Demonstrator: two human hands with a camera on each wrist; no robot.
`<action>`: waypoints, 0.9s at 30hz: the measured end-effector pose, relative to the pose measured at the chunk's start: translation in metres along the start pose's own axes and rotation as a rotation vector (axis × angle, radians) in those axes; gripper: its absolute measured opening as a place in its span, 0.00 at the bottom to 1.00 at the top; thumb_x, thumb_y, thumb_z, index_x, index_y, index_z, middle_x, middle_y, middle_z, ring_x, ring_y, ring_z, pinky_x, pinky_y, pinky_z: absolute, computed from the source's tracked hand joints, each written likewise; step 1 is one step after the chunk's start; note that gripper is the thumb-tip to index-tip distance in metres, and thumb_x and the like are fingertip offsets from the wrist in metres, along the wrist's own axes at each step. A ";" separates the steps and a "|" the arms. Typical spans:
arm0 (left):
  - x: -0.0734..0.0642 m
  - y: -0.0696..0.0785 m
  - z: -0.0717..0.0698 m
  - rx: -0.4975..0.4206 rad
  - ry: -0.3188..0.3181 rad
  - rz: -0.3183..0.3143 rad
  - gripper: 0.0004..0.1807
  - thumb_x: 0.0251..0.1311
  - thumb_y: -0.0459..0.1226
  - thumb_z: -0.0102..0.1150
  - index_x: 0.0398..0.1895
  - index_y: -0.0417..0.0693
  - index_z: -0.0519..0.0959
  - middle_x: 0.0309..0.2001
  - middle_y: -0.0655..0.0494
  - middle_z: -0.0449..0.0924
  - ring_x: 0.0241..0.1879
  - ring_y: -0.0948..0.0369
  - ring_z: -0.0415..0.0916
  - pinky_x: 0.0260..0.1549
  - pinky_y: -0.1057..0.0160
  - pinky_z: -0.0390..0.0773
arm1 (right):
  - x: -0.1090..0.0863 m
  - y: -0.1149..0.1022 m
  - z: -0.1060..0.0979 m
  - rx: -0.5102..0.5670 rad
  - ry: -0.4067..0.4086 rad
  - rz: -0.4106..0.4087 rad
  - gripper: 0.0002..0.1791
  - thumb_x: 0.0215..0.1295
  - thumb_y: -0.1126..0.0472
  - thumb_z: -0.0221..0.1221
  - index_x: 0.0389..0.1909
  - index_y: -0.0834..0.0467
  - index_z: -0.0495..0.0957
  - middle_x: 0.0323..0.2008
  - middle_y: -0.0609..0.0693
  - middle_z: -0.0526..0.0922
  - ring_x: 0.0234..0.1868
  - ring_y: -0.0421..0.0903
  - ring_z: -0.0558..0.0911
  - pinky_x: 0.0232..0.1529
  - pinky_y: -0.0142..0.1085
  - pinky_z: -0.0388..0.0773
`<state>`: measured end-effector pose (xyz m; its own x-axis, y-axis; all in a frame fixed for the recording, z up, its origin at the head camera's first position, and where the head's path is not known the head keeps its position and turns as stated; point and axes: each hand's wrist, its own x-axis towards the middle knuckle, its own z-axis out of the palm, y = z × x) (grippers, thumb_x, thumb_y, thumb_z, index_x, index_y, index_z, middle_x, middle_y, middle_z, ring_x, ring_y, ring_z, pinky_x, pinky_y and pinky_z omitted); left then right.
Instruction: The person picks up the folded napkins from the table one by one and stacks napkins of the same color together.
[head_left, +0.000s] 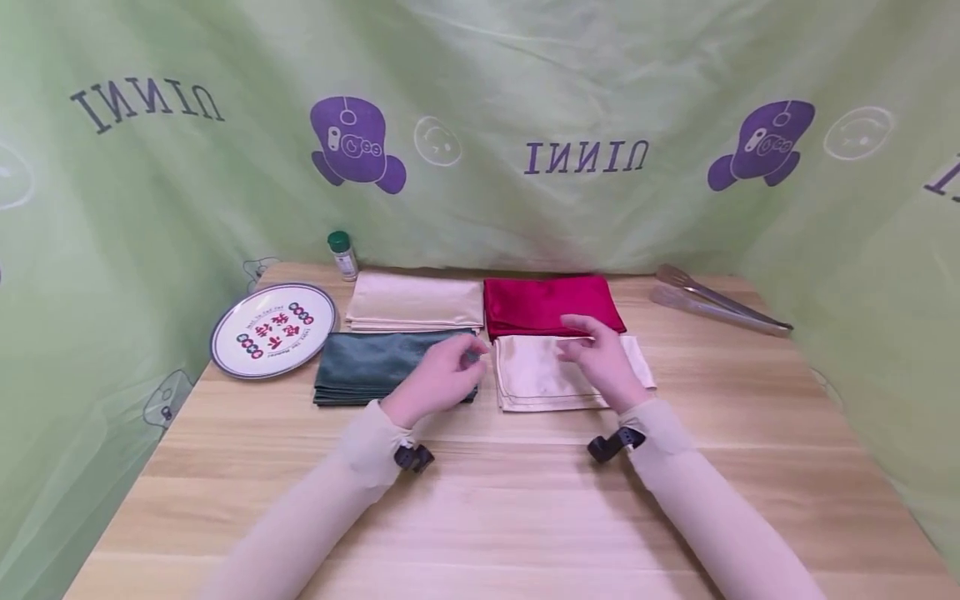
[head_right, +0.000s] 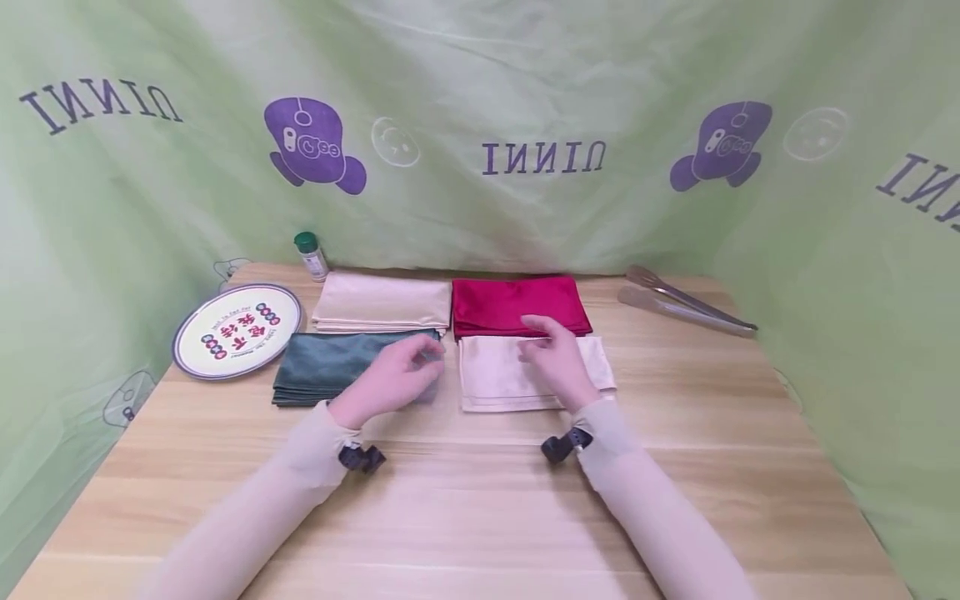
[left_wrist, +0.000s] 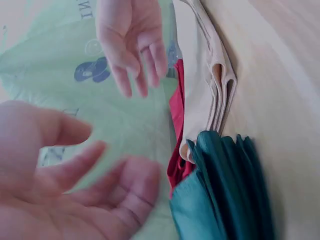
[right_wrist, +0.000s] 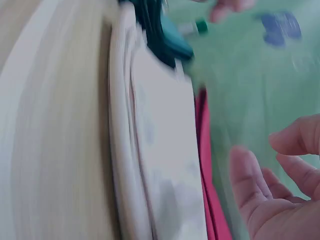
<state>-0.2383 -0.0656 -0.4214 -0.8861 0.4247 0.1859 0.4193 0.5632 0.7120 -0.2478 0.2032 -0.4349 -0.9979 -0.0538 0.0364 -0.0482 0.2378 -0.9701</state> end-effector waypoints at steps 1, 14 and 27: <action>0.005 0.002 0.005 0.035 -0.027 -0.004 0.13 0.61 0.37 0.56 0.47 0.42 0.78 0.41 0.49 0.79 0.40 0.56 0.74 0.44 0.57 0.74 | -0.002 0.003 -0.011 -0.027 0.021 0.003 0.25 0.66 0.70 0.56 0.64 0.68 0.68 0.57 0.64 0.75 0.44 0.65 0.81 0.42 0.39 0.81; 0.036 0.010 0.043 0.356 -0.263 -0.150 0.27 0.65 0.47 0.52 0.66 0.50 0.72 0.62 0.53 0.76 0.53 0.51 0.65 0.50 0.56 0.63 | -0.027 0.019 -0.110 -0.379 -0.056 0.174 0.30 0.71 0.56 0.54 0.69 0.65 0.62 0.66 0.69 0.64 0.65 0.64 0.65 0.62 0.56 0.63; 0.037 0.012 0.052 0.382 -0.288 -0.222 0.28 0.65 0.51 0.51 0.68 0.58 0.71 0.64 0.54 0.73 0.51 0.49 0.58 0.48 0.51 0.60 | -0.025 0.035 -0.102 -0.622 -0.224 0.107 0.35 0.69 0.51 0.57 0.72 0.62 0.61 0.70 0.69 0.60 0.71 0.68 0.56 0.67 0.61 0.51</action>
<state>-0.2556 -0.0066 -0.4410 -0.8939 0.4132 -0.1737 0.3173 0.8571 0.4058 -0.2295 0.3118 -0.4457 -0.9687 -0.1828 -0.1680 -0.0325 0.7642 -0.6442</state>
